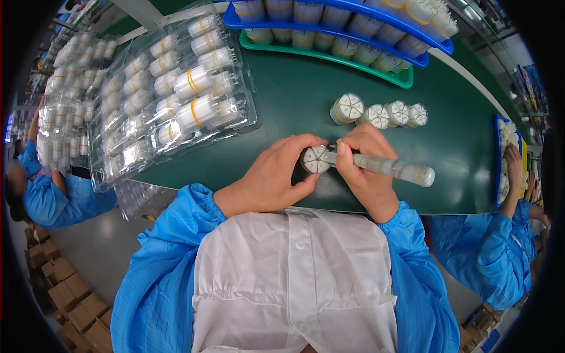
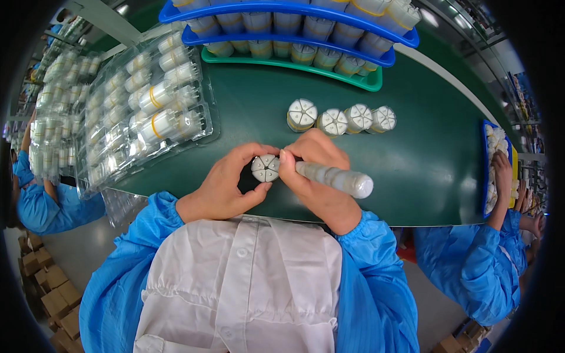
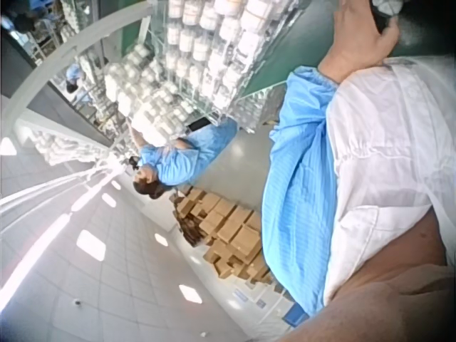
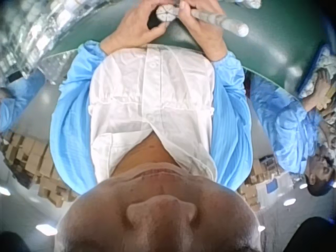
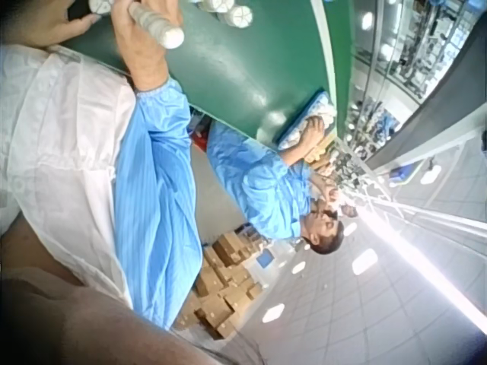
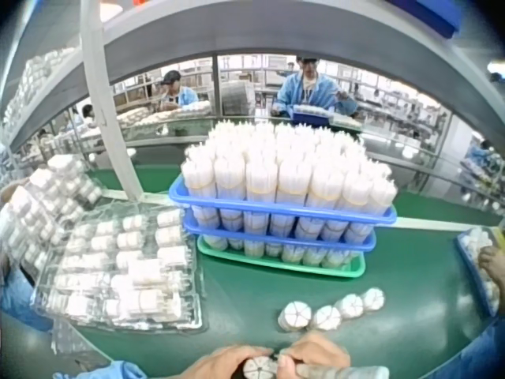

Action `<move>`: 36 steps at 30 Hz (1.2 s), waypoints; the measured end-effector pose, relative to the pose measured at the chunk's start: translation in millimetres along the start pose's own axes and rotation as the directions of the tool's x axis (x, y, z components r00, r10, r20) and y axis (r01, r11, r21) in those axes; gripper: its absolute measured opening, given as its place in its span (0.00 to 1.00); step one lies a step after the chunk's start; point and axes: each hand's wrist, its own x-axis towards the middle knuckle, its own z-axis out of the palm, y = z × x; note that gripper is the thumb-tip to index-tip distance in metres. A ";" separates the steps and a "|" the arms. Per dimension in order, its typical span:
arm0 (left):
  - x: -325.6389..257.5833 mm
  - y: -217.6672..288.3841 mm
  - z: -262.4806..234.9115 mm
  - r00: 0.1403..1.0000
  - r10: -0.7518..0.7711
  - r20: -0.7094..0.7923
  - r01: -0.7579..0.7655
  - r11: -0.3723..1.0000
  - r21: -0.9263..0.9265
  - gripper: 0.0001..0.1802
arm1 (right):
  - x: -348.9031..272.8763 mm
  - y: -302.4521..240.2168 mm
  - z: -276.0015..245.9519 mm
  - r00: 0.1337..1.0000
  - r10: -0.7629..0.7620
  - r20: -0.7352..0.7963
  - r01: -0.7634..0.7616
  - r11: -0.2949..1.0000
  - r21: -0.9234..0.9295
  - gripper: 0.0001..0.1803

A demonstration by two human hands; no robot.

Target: The person assembles small white candles by inserting wicks into the center of the candle base using a clear plastic tube. They pick up candles from a blue tray, insert the wick, and place the finished candles into a clear plastic packaging tray.

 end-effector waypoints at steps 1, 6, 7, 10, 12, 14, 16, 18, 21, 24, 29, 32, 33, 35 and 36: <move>-2.3 0.5 2.3 1.000 0.004 0.003 -0.004 1.000 -0.010 0.33 | -0.5 -1.7 -1.4 1.000 0.006 0.019 -0.006 1.000 -0.015 0.03; 0.7 25.4 -39.4 0.974 0.201 -0.104 -0.168 0.950 0.262 0.32 | -4.9 -6.9 -8.6 0.996 -0.017 -0.091 0.014 0.999 -0.035 0.02; 0.6 32.0 -54.9 0.947 0.281 -0.154 -0.206 0.902 0.379 0.32 | -4.7 -4.8 -5.8 0.995 -0.014 -0.103 0.009 0.999 -0.045 0.02; 16.7 39.2 -115.9 0.870 0.382 -0.313 -0.044 0.691 0.722 0.30 | -6.1 -8.4 -0.3 0.996 -0.045 -0.080 0.044 0.999 -0.013 0.04; 31.0 19.1 -154.8 0.873 0.371 -0.318 0.070 0.548 0.833 0.29 | -3.4 -13.1 0.4 0.994 -0.082 -0.066 0.080 0.997 -0.023 0.06; 39.0 -18.5 -188.3 0.938 0.215 -0.273 0.103 0.580 0.808 0.29 | -2.3 -15.1 1.4 0.991 -0.111 -0.078 0.108 0.993 -0.042 0.06; 43.9 -28.7 -187.4 0.946 0.200 -0.254 0.108 0.545 0.831 0.28 | -3.1 -9.7 2.3 0.986 -0.148 -0.077 0.144 0.988 -0.057 0.07; 51.3 -21.4 -178.3 0.908 0.334 -0.253 0.081 0.453 0.888 0.27 | -2.5 -8.7 2.0 0.988 -0.134 -0.075 0.131 0.990 -0.048 0.07; 54.6 28.3 -114.0 0.912 0.307 -0.272 -0.014 0.685 0.728 0.26 | -4.0 -8.3 0.6 0.992 -0.109 -0.070 0.106 0.993 -0.044 0.07; 66.3 40.3 -38.3 0.930 0.352 -0.101 -0.232 0.779 0.582 0.29 | -3.5 -9.6 -0.6 0.991 -0.108 -0.075 0.104 0.993 -0.052 0.06; 85.3 2.4 8.9 0.953 0.285 -0.104 -0.251 0.933 0.259 0.31 | -3.1 -8.1 -4.4 0.990 -0.087 -0.111 0.082 0.995 -0.052 0.04; 73.9 0.6 -4.0 0.940 0.324 -0.110 -0.274 0.905 0.326 0.34 | -4.0 -3.0 -9.0 0.980 -0.069 -0.187 0.059 0.996 -0.060 0.03; 64.7 7.3 -10.1 0.962 0.262 -0.069 -0.230 0.925 0.302 0.34 | -4.3 -0.8 -10.3 0.976 -0.068 -0.209 0.059 0.997 -0.048 0.03; 42.8 21.7 -17.8 0.991 0.130 0.011 -0.129 0.957 0.261 0.36 | -3.5 4.9 -10.9 0.968 -0.062 -0.244 0.059 0.998 -0.019 0.03; 33.5 20.9 -14.9 0.993 0.118 0.009 -0.116 0.962 0.247 0.38 | -3.3 3.1 -10.7 0.975 -0.036 -0.219 0.038 0.999 0.005 0.03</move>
